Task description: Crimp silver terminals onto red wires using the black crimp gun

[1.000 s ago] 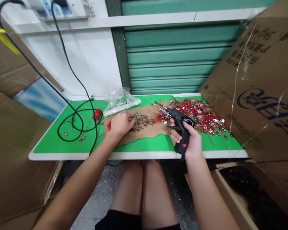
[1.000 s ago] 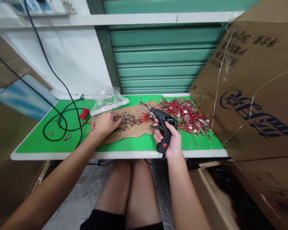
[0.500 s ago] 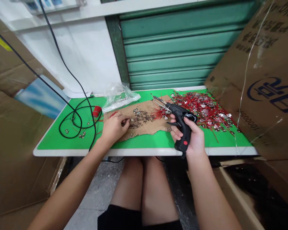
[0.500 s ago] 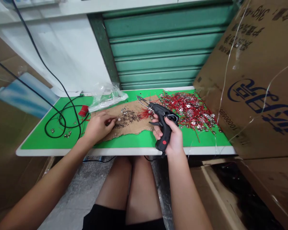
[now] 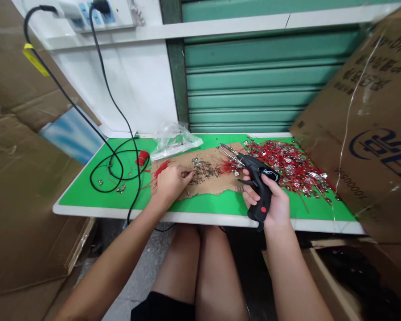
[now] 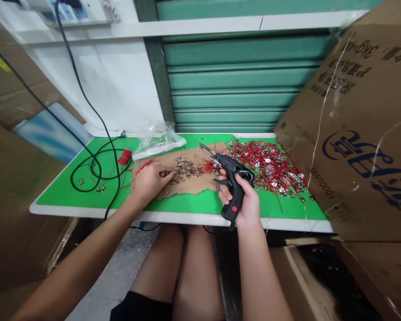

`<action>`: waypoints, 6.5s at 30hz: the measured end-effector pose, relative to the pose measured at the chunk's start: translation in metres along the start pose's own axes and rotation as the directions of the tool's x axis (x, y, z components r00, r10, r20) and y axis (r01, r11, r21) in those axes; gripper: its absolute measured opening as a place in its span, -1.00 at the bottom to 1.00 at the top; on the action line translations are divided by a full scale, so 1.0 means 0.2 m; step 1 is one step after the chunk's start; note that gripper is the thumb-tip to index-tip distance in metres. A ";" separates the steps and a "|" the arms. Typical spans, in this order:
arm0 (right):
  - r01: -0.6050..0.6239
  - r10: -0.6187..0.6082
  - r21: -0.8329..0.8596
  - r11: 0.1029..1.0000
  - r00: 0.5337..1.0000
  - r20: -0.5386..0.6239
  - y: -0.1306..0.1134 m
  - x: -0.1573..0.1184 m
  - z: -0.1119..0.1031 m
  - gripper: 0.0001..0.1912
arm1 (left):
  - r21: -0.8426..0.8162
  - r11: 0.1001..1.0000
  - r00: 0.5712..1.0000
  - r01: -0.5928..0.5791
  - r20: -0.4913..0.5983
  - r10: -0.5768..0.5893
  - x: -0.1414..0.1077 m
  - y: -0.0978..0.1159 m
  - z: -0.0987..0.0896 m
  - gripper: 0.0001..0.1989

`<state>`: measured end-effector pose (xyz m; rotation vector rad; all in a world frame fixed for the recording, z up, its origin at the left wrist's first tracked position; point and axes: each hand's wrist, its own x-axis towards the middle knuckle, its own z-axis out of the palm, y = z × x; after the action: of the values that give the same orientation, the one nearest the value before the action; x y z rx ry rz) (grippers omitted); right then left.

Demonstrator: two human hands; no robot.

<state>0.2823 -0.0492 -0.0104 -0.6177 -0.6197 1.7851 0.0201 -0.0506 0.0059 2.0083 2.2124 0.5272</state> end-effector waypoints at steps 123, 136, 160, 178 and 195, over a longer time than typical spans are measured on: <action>-0.378 0.271 -0.623 0.685 0.926 -0.264 0.01 0.04 0.16 -0.61 | -0.239 0.952 0.973 -0.192 -0.172 0.154 -0.09 -0.25 0.07 -0.91; -0.425 0.276 -0.596 0.681 0.903 -0.329 0.00 0.03 0.22 -0.67 | -0.241 0.955 0.974 -0.175 -0.183 0.132 -0.10 -0.26 0.08 -0.89; -0.392 0.289 -0.620 0.680 0.920 -0.264 0.00 0.01 0.21 -0.69 | -0.225 0.957 0.976 -0.184 -0.154 0.151 -0.09 -0.25 0.07 -0.88; -0.428 0.335 -0.496 0.756 0.903 -0.269 -0.01 0.02 0.20 -0.77 | -0.191 0.963 0.975 -0.191 -0.151 0.164 -0.09 -0.24 0.07 -0.88; -0.113 0.087 -0.243 0.963 0.990 -0.114 -0.04 0.03 0.06 -0.74 | -0.151 0.968 0.971 -0.199 -0.163 0.174 -0.10 -0.23 0.08 -0.89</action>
<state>0.2781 -0.0430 0.0041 -0.9211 -0.7595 1.7698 -0.0156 -0.0707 -0.0260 2.1636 1.9869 0.8786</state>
